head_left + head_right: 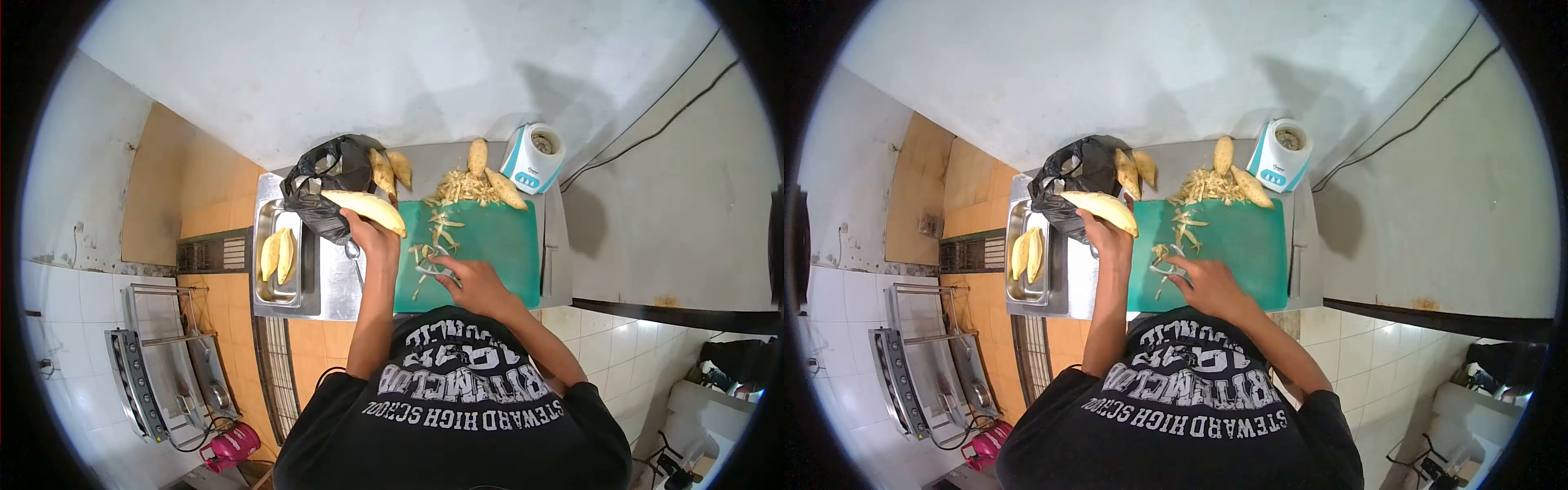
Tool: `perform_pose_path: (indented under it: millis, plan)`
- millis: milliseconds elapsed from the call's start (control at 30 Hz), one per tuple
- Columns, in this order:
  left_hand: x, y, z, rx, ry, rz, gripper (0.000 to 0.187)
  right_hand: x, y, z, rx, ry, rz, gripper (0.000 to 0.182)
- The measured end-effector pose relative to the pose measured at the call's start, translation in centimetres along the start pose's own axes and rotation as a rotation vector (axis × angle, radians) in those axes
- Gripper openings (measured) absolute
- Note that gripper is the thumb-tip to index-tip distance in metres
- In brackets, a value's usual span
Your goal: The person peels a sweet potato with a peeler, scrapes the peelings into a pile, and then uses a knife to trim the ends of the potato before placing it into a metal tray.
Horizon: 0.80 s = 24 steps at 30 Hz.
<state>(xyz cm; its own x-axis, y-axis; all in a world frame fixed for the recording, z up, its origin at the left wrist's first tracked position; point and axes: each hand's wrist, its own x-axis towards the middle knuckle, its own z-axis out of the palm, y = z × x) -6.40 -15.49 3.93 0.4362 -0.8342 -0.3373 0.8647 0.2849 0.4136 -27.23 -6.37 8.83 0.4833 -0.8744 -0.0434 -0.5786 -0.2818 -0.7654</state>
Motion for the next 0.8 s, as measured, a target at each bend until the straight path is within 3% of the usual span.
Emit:
perform_pose_path:
  millis: [167,200,300,333,700,800]
  plan:
    - [-1.5,-1.3,0.3,0.071,0.084,0.012,0.053,2.8,-1.7,-2.3,0.161,0.117,0.008,0.036]
    - [-1.8,-1.6,0.1,0.102,-0.017,0.009,0.053,3.7,-2.4,-2.5,0.074,0.123,-0.035,0.036]
    - [-3.0,-1.7,0.4,0.257,-0.04,-0.038,0.046,4.3,-2.1,-1.6,-0.114,0.118,-0.085,0.037]
    - [-2.3,-1.8,0.0,0.284,-0.051,0.036,0.04,4.3,-1.8,-1.1,-0.209,0.103,-0.091,0.038]
    - [-0.3,-1.3,-0.8,0.184,-0.048,0.166,0.038,0.4,2.9,-1.6,-0.263,0.243,-0.086,0.037]
    - [-1.8,-1.0,-0.1,0.443,-0.164,0.16,0.04,1.4,1.0,-3.3,-0.16,0.263,-0.099,0.038]
